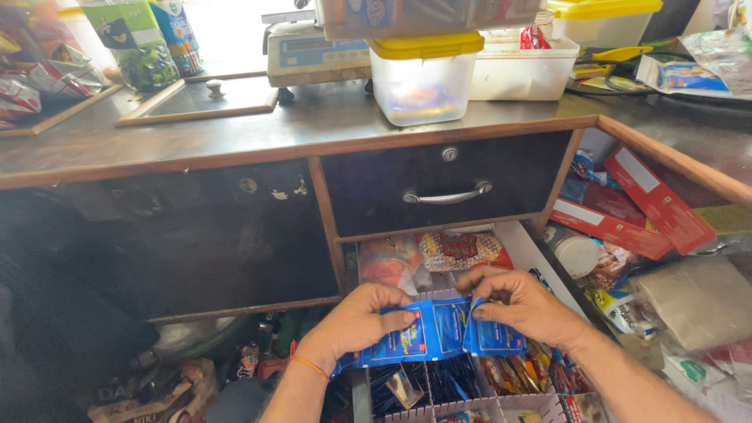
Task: The person organizes various snacks and food items in a drawer by hand, moving packets and boxes between compartments.
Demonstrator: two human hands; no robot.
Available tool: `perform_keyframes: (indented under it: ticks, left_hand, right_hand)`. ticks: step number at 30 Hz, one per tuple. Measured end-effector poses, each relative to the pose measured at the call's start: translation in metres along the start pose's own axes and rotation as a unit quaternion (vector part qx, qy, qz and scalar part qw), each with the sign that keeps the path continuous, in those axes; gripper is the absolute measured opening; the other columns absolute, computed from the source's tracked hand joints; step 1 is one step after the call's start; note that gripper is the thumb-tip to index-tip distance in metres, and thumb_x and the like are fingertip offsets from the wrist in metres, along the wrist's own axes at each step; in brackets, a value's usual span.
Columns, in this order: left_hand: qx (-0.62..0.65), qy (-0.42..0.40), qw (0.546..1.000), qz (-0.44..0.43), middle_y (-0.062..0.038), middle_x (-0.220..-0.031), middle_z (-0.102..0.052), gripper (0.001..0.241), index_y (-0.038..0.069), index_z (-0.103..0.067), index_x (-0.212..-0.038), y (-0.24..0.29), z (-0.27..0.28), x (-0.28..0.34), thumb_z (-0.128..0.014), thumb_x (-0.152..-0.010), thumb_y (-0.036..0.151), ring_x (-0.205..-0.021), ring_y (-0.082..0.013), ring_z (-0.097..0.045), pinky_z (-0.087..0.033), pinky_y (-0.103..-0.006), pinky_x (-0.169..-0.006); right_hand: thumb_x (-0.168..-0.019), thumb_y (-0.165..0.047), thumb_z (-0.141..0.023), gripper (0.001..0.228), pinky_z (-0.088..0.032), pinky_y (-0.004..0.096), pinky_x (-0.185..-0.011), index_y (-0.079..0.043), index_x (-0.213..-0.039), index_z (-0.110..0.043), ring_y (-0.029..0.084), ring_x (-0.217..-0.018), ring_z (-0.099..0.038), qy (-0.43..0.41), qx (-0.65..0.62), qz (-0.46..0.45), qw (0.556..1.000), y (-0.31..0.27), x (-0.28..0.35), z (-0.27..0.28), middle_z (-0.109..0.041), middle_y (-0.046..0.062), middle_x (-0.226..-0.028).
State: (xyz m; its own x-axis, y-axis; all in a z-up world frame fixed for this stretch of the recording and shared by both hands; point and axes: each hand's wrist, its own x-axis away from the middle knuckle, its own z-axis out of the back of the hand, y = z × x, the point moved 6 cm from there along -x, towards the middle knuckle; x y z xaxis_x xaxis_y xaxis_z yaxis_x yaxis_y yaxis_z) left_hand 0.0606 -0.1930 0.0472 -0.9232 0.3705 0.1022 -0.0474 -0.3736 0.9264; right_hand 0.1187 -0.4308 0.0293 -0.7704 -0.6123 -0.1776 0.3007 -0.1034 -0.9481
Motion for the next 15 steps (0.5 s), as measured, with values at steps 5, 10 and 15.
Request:
perform_keyframes:
  ticks: [5, 10, 15]
  left_hand:
    - [0.063, -0.018, 0.998, 0.015, 0.001, -0.082, -0.076, 0.02, 0.004, -0.079, -0.104, -0.008, -0.006, -0.004, -0.072, -0.091, 0.019, -0.07, -0.0045, -0.065, -0.054, -0.0247, -0.066]
    - [0.021, 0.009, 1.0, 0.002, 0.0, -0.081, -0.076, 0.019, 0.006, -0.079, -0.101, -0.006, -0.005, -0.003, -0.073, -0.09, 0.02, -0.071, -0.0041, -0.067, -0.055, -0.0235, -0.069]
    - [0.061, -0.005, 0.998, -0.009, -0.001, -0.078, -0.073, 0.019, 0.003, -0.078, -0.098, -0.009, -0.005, -0.005, -0.072, -0.092, 0.02, -0.069, -0.0055, -0.064, -0.054, -0.0257, -0.066]
  right_hand:
    - [-0.076, -0.001, -0.078, 0.009, -0.041, 0.041, -0.112, -0.005, -0.084, -0.076, 0.026, -0.135, -0.057, -0.027, 0.054, 0.056, 0.997, -0.019, 0.0, -0.017, -0.066, 0.012, -0.14]
    - [-0.08, -0.002, -0.078, 0.008, -0.042, 0.041, -0.114, -0.005, -0.086, -0.073, 0.024, -0.137, -0.056, -0.073, 0.018, 0.075, 0.994, -0.01, -0.008, -0.035, -0.072, 0.013, -0.132]
    - [-0.087, -0.007, -0.079, 0.009, -0.057, 0.029, -0.08, -0.002, -0.091, -0.074, 0.011, -0.086, -0.066, -0.057, -0.076, -0.044, 0.995, 0.013, -0.011, -0.045, -0.074, 0.006, -0.092]
